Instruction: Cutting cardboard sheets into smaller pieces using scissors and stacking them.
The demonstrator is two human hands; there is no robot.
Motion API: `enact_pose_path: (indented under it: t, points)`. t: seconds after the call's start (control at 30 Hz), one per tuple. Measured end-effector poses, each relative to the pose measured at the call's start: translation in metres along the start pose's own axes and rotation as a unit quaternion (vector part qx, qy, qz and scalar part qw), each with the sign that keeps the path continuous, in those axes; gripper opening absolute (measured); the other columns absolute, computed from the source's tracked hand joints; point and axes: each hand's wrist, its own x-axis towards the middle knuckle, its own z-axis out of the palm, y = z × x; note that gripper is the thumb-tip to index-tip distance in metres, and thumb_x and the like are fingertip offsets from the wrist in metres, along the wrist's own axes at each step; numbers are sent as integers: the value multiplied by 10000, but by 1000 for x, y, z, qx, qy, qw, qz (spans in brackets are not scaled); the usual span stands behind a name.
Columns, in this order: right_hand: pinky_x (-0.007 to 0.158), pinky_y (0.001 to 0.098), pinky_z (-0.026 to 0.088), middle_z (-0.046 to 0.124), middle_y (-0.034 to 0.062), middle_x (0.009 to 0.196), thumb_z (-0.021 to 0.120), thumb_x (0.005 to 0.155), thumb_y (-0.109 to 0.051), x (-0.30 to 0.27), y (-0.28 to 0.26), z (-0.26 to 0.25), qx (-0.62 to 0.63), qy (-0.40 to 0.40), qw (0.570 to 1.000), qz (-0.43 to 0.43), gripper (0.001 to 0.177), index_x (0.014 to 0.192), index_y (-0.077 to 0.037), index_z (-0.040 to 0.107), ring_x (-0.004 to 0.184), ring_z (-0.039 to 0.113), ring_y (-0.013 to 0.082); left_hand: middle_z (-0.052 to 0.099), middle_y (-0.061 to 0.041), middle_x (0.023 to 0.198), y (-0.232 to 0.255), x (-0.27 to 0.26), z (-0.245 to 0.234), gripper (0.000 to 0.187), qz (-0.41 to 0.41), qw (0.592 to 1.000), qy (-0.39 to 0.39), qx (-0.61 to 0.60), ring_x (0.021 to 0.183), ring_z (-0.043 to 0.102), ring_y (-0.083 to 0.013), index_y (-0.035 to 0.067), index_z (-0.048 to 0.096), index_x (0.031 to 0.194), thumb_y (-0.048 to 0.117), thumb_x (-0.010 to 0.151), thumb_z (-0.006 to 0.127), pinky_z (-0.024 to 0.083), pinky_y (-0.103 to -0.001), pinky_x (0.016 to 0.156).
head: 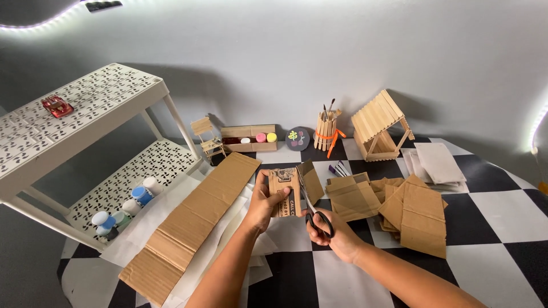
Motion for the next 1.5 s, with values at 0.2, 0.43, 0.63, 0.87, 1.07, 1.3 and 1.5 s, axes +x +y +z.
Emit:
enact_pose_path:
  t: [0.2,0.43,0.63,0.87,1.07,1.3,1.5]
  points:
    - [366,240,306,434,68,521,766,876,-302,10,7,-13,-24,80,996,-44,340,946,22,692,423,359,128,714,-111,1035,8,4,-8,378,-18,999,40,-5,865,703,-230,153,477,1075,3,845,737,612,-376,659]
    - [288,214,311,523,157,440,711,960,-99,17,14,-18,-3,110,988,-109,131,980,28,685,256,489,196,622,-102,904,17,13,-24,391,51,994,98,-25,689,684,-230,101,584,1189,-33,841,703,621,-333,584]
    - [298,209,350,592,198,553,687,960,-208,19,11,-24,12,85,989,-122,288,1127,14,610,374,592,241,623,-99,971,25,7,-17,417,69,985,156,-14,767,687,-225,121,571,1255,15,874,706,609,-340,632]
    - [503,246,511,658,190,1024,826,814,-82,19,10,-20,0,157,976,-152,523,1251,4,553,782,655,194,617,-108,1046,-2,-4,18,666,1,994,53,101,895,635,-239,133,460,1369,37,814,815,577,-373,749]
    - [497,219,511,675,112,906,870,749,8,25,8,-36,-50,263,951,-155,456,1148,-37,654,668,600,121,671,-189,1110,-20,-9,26,716,-68,975,-51,204,920,694,-296,191,364,1397,165,864,841,597,-389,731]
    - [612,275,523,697,69,846,868,788,-155,22,-29,-43,-237,272,928,-91,484,1221,-120,654,699,608,136,664,-169,1188,-11,-13,32,729,-71,980,-36,181,988,682,-263,188,353,1474,73,866,737,583,-335,729]
    - [814,377,542,678,30,980,776,823,-209,4,-48,-52,-453,206,868,4,679,1349,-230,348,849,697,205,636,-234,1259,-8,-7,24,679,-11,974,110,198,1041,640,-317,147,299,1500,46,926,647,539,-358,754]
